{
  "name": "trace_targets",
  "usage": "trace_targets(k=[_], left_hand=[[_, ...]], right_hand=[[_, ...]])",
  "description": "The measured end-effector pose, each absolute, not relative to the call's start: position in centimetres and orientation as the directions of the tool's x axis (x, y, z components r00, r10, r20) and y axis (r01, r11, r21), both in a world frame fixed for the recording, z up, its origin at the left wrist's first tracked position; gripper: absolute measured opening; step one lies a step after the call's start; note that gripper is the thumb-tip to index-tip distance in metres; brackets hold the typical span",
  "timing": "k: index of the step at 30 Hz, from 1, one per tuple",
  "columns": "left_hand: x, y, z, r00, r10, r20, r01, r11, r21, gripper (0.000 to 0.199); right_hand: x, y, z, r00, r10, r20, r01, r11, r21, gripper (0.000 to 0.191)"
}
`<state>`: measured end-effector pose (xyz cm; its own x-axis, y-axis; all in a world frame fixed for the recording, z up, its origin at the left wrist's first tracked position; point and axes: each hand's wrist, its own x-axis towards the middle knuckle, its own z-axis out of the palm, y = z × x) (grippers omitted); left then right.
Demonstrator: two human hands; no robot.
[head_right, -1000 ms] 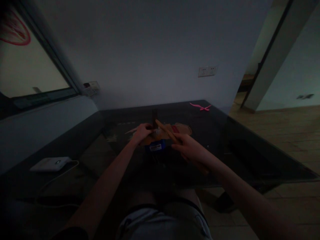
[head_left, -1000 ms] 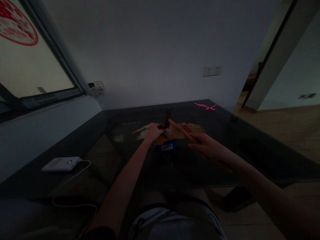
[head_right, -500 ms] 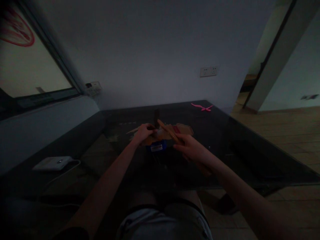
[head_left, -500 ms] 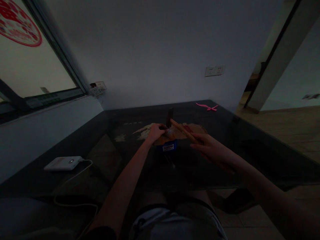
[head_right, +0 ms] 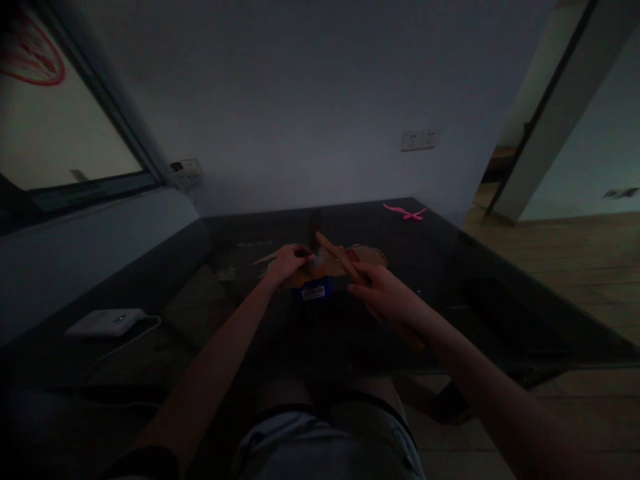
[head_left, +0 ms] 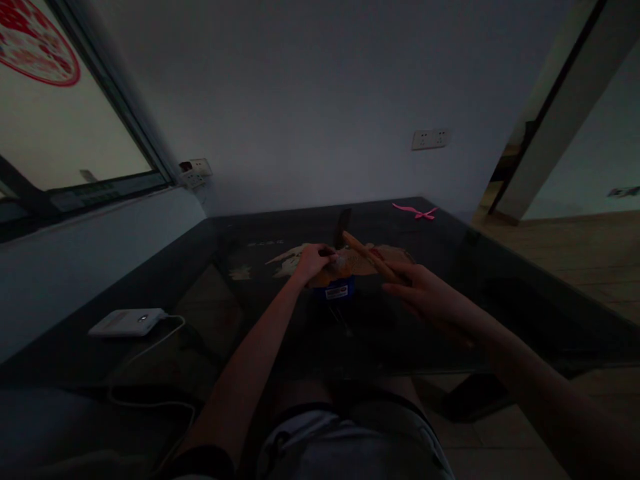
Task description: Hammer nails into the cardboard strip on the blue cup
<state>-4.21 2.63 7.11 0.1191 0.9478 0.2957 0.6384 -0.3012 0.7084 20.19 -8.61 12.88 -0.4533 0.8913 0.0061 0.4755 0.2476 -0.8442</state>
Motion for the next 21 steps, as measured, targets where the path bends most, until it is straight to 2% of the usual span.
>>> trace_targets(k=[4, 9, 15, 21], left_hand=[[-4.2, 2.7, 7.1, 0.105, 0.947, 0.303, 0.663, -0.294, 0.688, 0.018], [-4.4, 3.0, 6.6, 0.118, 0.946, 0.303, 0.639, -0.306, 0.705, 0.02], [-4.5, 3.1, 6.5, 0.114, 0.946, 0.302, 0.649, -0.302, 0.698, 0.019], [-4.3, 2.8, 6.9, 0.131, 0.938, 0.321, 0.657, -0.325, 0.68, 0.017]], right_hand=[[20.2, -8.8, 13.6, -0.464, 0.885, 0.032, 0.474, 0.279, -0.835, 0.045], [20.0, -8.3, 12.9, -0.491, 0.87, 0.036, 0.498, 0.315, -0.808, 0.034], [20.2, -8.8, 13.3, -0.467, 0.883, 0.046, 0.458, 0.286, -0.842, 0.049], [20.3, -8.6, 12.3, -0.452, 0.892, -0.015, 0.498, 0.238, -0.834, 0.046]])
